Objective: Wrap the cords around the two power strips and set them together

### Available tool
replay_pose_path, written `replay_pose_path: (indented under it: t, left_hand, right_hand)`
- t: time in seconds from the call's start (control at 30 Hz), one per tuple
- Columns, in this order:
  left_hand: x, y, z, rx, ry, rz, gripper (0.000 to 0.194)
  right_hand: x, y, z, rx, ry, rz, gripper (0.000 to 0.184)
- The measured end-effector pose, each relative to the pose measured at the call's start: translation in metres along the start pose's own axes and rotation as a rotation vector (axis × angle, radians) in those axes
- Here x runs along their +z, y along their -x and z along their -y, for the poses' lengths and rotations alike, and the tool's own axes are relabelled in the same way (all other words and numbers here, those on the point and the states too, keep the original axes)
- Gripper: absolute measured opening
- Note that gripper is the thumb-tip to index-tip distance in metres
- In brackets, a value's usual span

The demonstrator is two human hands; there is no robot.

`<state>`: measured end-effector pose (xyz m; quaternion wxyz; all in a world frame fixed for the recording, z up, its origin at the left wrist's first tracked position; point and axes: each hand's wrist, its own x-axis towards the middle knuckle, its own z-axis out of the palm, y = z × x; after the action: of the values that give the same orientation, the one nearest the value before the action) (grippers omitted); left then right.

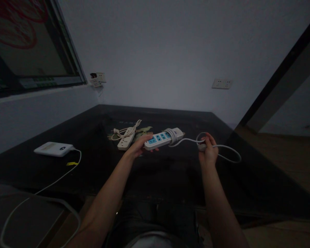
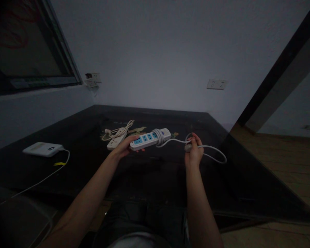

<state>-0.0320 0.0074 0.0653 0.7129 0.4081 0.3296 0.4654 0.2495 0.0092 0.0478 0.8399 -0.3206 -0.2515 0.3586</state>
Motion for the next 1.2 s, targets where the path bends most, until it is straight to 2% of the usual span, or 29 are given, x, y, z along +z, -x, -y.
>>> replay_pose_path:
  t: [0.07, 0.17, 0.27, 0.37, 0.43, 0.53, 0.67, 0.8, 0.9, 1.0, 1.1, 1.2]
  left_hand:
    - [-0.001, 0.001, -0.002, 0.077, -0.039, 0.017, 0.041]
    - [-0.005, 0.006, -0.006, 0.126, -0.072, 0.117, 0.046]
    - [-0.010, 0.013, -0.009, 0.058, -0.116, 0.267, 0.054]
    - [-0.011, 0.015, -0.010, -0.047, -0.209, 0.365, 0.056]
    - [-0.010, 0.013, -0.009, -0.068, -0.260, 0.346, 0.053]
    - [-0.008, 0.009, -0.008, -0.032, -0.280, 0.250, 0.046]
    - [-0.010, 0.008, -0.010, 0.017, -0.259, 0.174, 0.042]
    - [-0.013, 0.016, -0.016, -0.004, -0.264, 0.293, 0.048]
    - [-0.015, 0.020, -0.018, -0.073, -0.318, 0.353, 0.044]
    - [-0.018, 0.016, -0.017, -0.085, -0.352, 0.265, 0.034]
    - [-0.024, 0.004, -0.013, -0.009, -0.275, 0.044, 0.030]
    - [-0.030, -0.006, -0.012, 0.109, -0.095, -0.155, 0.029]
  right_hand:
    - [-0.003, -0.002, -0.003, 0.068, 0.002, -0.033, 0.028]
    - [-0.005, -0.003, -0.007, 0.184, 0.038, 0.000, 0.039]
    - [-0.008, -0.004, -0.009, 0.224, 0.046, 0.041, 0.043]
    - [-0.012, -0.008, -0.008, 0.168, 0.001, 0.000, 0.039]
    - [-0.016, -0.012, -0.005, 0.106, -0.032, -0.059, 0.034]
    - [-0.020, -0.016, -0.002, 0.029, -0.067, -0.132, 0.029]
    - [-0.020, -0.016, -0.001, -0.001, -0.076, -0.179, 0.025]
    - [-0.019, -0.016, -0.001, 0.001, -0.075, -0.232, 0.022]
    - [-0.021, -0.017, 0.000, -0.003, -0.071, -0.245, 0.023]
    - [-0.025, -0.020, 0.001, -0.024, -0.073, -0.255, 0.024]
    - [-0.030, -0.024, 0.003, -0.083, -0.061, -0.287, 0.025]
    - [-0.034, -0.027, 0.001, -0.105, -0.013, -0.316, 0.024]
